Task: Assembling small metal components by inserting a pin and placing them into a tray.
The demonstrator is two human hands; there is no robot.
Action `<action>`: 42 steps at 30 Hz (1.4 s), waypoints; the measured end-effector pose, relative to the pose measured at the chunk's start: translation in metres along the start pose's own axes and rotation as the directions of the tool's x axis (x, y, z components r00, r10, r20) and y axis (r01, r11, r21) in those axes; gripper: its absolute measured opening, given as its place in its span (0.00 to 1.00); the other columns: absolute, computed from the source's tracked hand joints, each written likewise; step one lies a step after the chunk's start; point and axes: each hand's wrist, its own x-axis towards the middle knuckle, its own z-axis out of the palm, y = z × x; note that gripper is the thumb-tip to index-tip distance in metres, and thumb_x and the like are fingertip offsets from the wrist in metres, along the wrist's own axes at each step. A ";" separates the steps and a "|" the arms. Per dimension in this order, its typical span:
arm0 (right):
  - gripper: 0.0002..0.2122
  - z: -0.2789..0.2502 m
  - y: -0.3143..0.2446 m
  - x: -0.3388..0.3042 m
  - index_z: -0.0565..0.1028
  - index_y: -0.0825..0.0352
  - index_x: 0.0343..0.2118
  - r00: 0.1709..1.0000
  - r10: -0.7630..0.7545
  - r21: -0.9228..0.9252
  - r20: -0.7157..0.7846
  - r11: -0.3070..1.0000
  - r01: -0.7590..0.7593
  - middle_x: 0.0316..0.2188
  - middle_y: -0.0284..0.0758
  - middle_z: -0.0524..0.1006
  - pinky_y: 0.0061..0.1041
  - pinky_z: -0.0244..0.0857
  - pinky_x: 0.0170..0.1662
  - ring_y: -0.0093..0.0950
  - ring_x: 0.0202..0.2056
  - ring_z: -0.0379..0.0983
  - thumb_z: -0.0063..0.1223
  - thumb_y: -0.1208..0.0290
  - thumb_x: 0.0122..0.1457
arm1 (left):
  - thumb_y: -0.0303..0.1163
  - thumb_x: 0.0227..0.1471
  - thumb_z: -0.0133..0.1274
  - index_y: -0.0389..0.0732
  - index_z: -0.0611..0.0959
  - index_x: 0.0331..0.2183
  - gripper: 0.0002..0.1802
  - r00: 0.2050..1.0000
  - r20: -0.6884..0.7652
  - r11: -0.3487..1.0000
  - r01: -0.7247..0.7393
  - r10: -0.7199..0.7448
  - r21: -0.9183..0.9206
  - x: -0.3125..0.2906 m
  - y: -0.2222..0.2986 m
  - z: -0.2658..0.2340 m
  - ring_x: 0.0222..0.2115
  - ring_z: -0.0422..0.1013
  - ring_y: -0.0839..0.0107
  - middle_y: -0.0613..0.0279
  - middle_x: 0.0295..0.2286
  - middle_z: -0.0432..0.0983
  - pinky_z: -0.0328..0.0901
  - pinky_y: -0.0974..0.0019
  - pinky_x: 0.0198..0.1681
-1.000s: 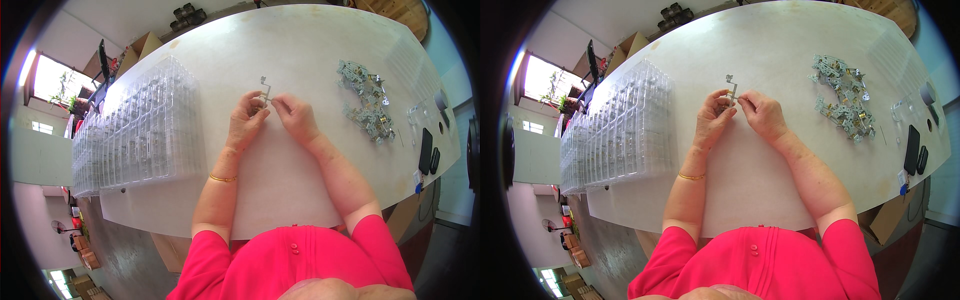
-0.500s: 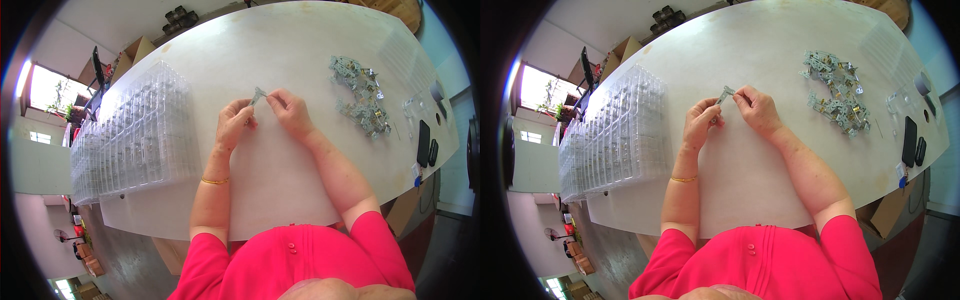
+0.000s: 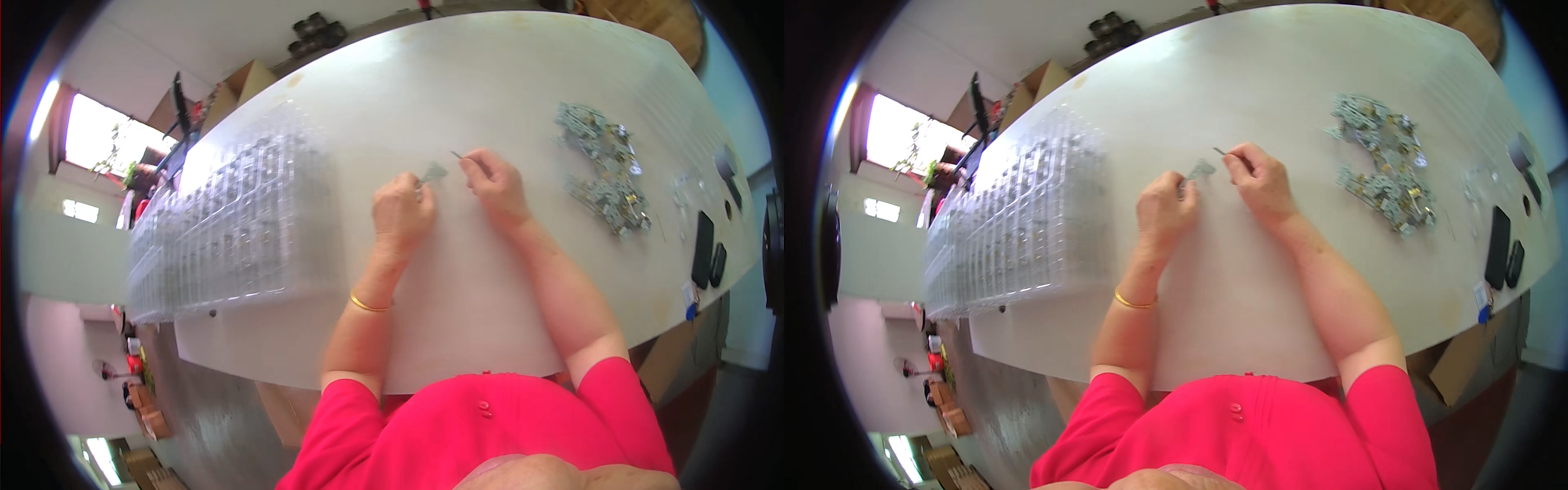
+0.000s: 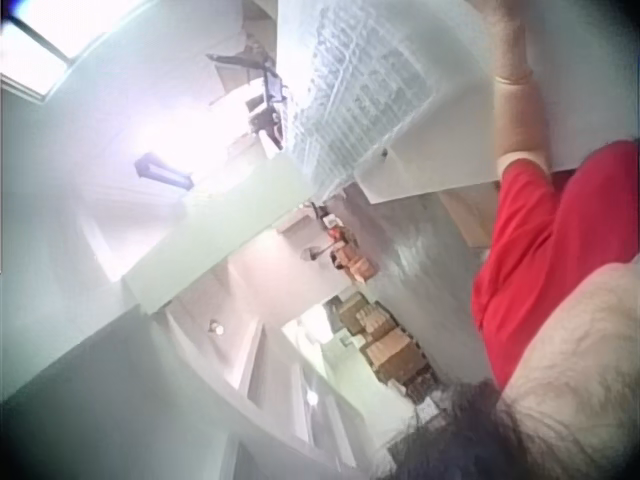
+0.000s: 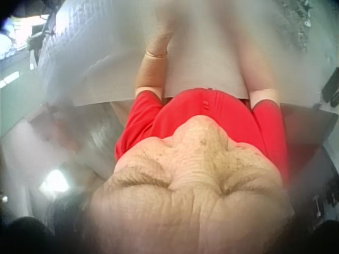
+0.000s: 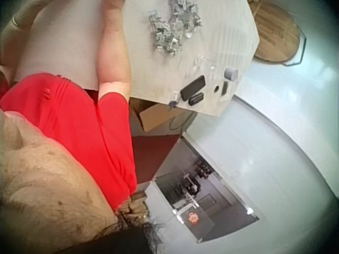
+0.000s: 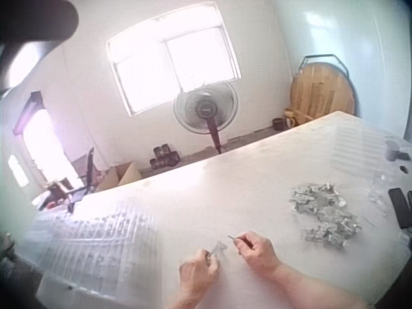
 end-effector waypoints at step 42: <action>0.06 -0.004 0.005 -0.001 0.75 0.65 0.32 0.998 0.038 0.091 0.056 0.995 -0.043 0.20 0.23 0.71 0.17 0.60 0.28 0.13 0.24 0.65 0.54 0.69 0.64 | 0.32 0.51 0.58 0.34 0.81 0.33 0.11 0.926 -0.095 0.888 0.376 -0.364 0.265 -0.016 -0.023 -0.201 0.22 0.75 0.60 0.55 0.19 0.77 0.68 0.58 0.30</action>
